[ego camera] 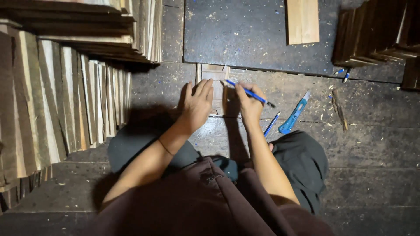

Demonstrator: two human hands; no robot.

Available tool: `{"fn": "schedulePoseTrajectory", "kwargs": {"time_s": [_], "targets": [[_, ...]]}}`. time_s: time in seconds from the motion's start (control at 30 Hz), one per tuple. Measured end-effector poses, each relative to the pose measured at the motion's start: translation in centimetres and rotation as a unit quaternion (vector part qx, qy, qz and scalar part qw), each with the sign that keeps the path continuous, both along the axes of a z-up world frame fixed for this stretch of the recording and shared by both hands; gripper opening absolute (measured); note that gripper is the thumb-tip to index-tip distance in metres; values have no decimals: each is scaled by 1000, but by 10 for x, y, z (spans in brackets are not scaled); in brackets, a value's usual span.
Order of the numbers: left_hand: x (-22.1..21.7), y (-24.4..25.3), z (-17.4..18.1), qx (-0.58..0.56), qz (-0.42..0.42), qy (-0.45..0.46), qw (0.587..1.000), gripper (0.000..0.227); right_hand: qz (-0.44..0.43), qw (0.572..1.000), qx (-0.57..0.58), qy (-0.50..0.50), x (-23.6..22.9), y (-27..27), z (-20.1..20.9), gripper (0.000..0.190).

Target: A person sitting on the floor marks wooden boards with a pencil using a template guide.

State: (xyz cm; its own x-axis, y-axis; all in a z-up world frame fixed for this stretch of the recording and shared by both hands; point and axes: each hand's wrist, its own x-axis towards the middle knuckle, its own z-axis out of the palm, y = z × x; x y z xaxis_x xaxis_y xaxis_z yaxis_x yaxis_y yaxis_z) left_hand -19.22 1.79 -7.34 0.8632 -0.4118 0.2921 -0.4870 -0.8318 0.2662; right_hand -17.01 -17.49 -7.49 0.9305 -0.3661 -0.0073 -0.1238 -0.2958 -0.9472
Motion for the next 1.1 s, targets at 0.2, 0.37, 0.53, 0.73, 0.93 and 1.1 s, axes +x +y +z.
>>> {"fn": "schedulePoseTrajectory", "kwargs": {"time_s": [0.2,0.37,0.53,0.73,0.93,1.1], "targets": [[0,3,-15,42,6,167,985,84,23,992,124,-2,44,34,-12,16],[4,5,-36,35,7,205,978,77,65,995,80,8,55,55,-20,10],[4,2,-37,60,21,221,973,72,97,995,-7,-16,58,62,-16,9],[7,2,-53,67,9,244,967,70,132,988,-76,0,80,57,-20,6],[8,3,-3,76,10,251,965,82,126,991,-38,6,74,60,-10,6],[4,6,-3,13,19,231,973,80,127,992,1,12,73,64,-6,5]]}}
